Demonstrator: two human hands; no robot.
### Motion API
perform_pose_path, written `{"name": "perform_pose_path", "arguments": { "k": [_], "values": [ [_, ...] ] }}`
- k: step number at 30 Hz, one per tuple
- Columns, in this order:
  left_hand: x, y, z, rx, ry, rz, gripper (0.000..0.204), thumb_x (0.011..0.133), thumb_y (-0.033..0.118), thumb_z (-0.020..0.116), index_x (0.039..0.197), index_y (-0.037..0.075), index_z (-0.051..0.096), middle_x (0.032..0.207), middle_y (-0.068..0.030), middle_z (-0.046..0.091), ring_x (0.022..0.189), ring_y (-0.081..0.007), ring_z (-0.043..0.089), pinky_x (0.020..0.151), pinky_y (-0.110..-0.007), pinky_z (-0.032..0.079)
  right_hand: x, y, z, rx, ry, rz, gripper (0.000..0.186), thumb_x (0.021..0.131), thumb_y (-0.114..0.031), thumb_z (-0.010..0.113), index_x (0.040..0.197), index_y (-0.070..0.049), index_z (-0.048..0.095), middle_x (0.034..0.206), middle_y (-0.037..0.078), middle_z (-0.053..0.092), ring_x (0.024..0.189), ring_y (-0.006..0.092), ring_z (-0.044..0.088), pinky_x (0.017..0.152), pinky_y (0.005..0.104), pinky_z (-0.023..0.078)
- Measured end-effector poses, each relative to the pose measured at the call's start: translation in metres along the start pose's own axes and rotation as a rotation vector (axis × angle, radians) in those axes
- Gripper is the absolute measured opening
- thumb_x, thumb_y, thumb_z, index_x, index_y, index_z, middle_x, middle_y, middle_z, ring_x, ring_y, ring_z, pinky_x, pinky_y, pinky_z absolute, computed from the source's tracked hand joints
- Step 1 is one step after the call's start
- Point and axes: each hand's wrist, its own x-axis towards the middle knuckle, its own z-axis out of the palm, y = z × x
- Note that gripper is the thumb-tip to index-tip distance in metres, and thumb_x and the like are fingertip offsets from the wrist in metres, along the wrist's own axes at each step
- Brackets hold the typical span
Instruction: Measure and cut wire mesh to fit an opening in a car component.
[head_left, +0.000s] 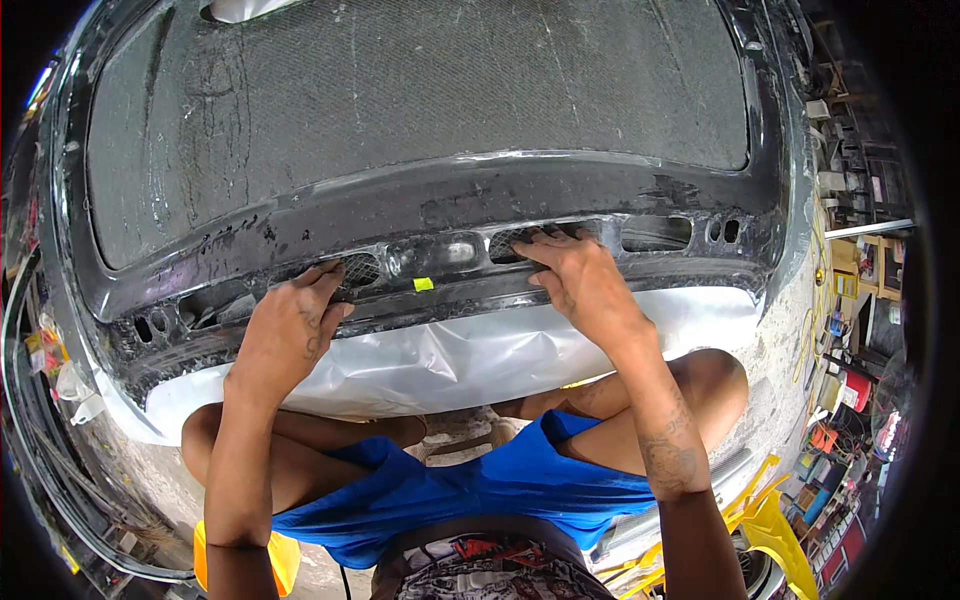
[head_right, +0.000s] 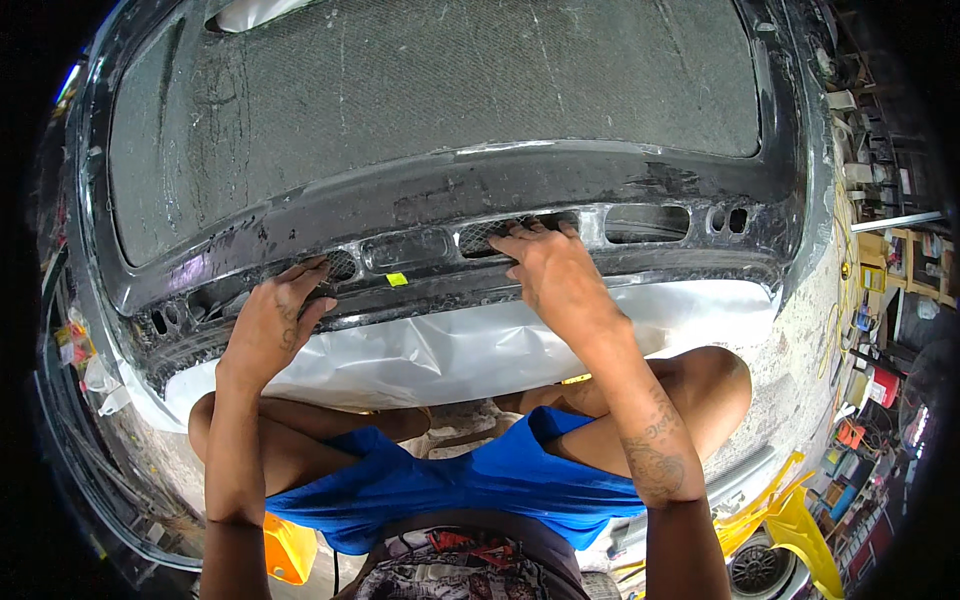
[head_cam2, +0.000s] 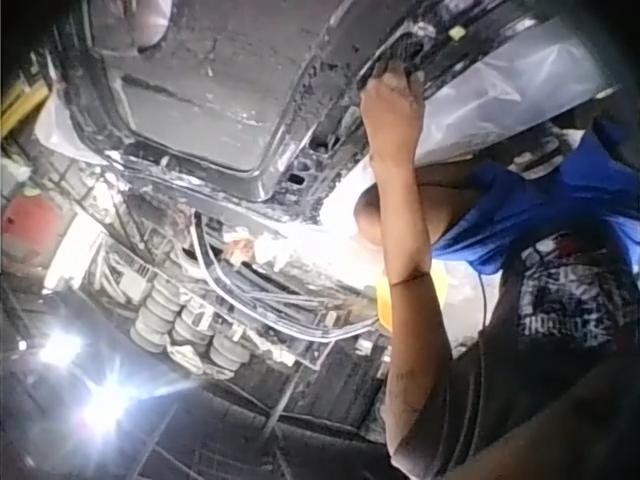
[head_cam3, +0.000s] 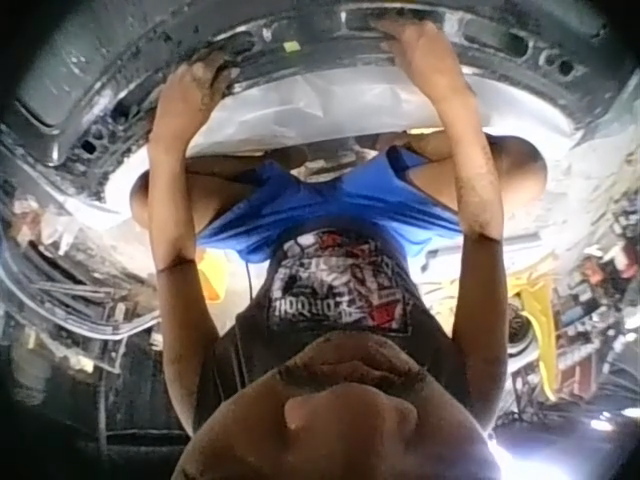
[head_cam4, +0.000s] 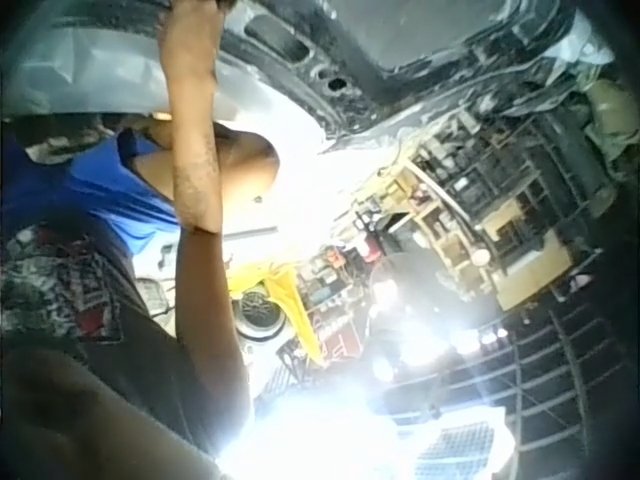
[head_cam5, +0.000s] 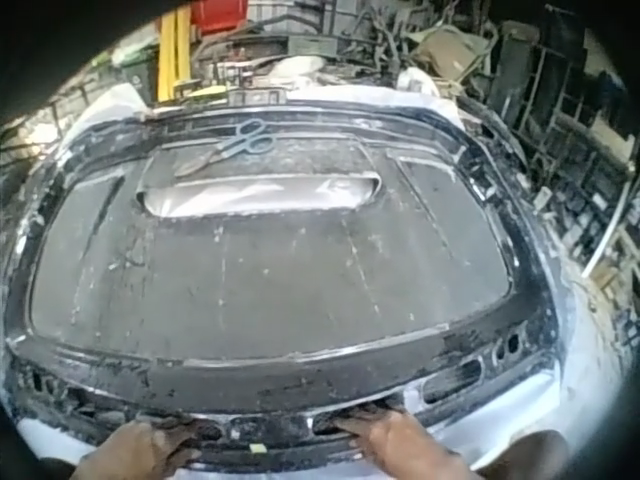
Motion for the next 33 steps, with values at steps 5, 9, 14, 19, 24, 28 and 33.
{"name": "perform_pose_path", "arguments": {
  "k": [5, 9, 14, 19, 24, 28, 33],
  "values": [
    [-0.003, -0.003, -0.002, 0.024, 0.026, 0.024, 0.032, 0.087, 0.018, 0.066, 0.113, -0.001, 0.063, 0.119, -0.0191, 0.063, 0.101, -0.0412, 0.061, 0.085, -0.045, 0.051, 0.002, 0.0, -0.001, 0.067, -0.058, 0.077, 0.043, 0.075, 0.003, 0.068, 0.118, -0.005, 0.066, 0.118, 0.022, 0.063, 0.111, 0.0386, 0.059, 0.096, 0.0425, 0.048],
    [-0.003, -0.006, 0.006, 0.099, 0.028, -0.006, 0.033, 0.088, 0.022, 0.065, 0.113, 0.001, 0.064, 0.121, -0.0178, 0.063, 0.099, -0.0404, 0.062, 0.084, -0.045, 0.051, 0.001, -0.008, -0.009, 0.034, -0.058, 0.073, 0.044, 0.075, 0.004, 0.067, 0.118, -0.006, 0.066, 0.118, 0.024, 0.062, 0.112, 0.0389, 0.059, 0.097, 0.0427, 0.048],
    [-0.011, -0.013, 0.011, 0.042, 0.13, -0.004, 0.038, 0.088, 0.028, 0.066, 0.115, 0.001, 0.063, 0.121, -0.0169, 0.063, 0.095, -0.0393, 0.064, 0.079, -0.045, 0.053, 0.004, -0.011, -0.006, 0.051, -0.04, 0.082, 0.044, 0.075, 0.007, 0.066, 0.117, -0.005, 0.066, 0.118, 0.024, 0.062, 0.113, 0.039, 0.059, 0.096, 0.0423, 0.048],
    [-0.011, -0.01, 0.008, 0.053, 0.078, -0.064, 0.04, 0.088, 0.03, 0.066, 0.116, 0.001, 0.063, 0.122, -0.0174, 0.062, 0.095, -0.0393, 0.064, 0.079, -0.044, 0.054, 0.006, -0.015, -0.008, 0.055, -0.038, 0.099, 0.043, 0.073, 0.008, 0.066, 0.115, -0.003, 0.067, 0.113, 0.024, 0.064, 0.107, 0.0398, 0.061, 0.091, 0.0426, 0.05],
    [-0.009, -0.01, 0.001, 0.004, 0.04, -0.086, 0.039, 0.088, 0.03, 0.066, 0.114, 0.001, 0.064, 0.12, -0.0188, 0.063, 0.096, -0.0394, 0.064, 0.081, -0.044, 0.054, 0.009, -0.019, -0.011, 0.081, -0.038, 0.111, 0.039, 0.074, 0.008, 0.066, 0.111, -0.003, 0.066, 0.107, 0.023, 0.066, 0.097, 0.0413, 0.062, 0.084, 0.0438, 0.05],
    [-0.009, -0.013, -0.006, -0.028, -0.013, -0.098, 0.037, 0.087, 0.021, 0.067, 0.117, 0.001, 0.061, 0.118, -0.0205, 0.063, 0.099, -0.041, 0.062, 0.083, -0.044, 0.052, 0.015, -0.027, -0.014, -0.019, -0.131, 0.203, 0.033, 0.073, 0.007, 0.066, 0.105, -0.001, 0.064, 0.104, 0.02, 0.067, 0.096, 0.0381, 0.063, 0.083, 0.0437, 0.05],
    [-0.005, -0.012, -0.018, -0.088, -0.158, -0.215, 0.039, 0.085, 0.007, 0.065, 0.123, 0.005, 0.055, 0.116, -0.0214, 0.063, 0.099, -0.0436, 0.061, 0.082, -0.045, 0.051, 0.009, -0.017, -0.008, -0.009, -0.043, 0.104, 0.033, 0.073, 0.005, 0.067, 0.105, -0.002, 0.065, 0.106, 0.019, 0.067, 0.102, 0.0374, 0.062, 0.088, 0.0427, 0.047]
  ]
}}
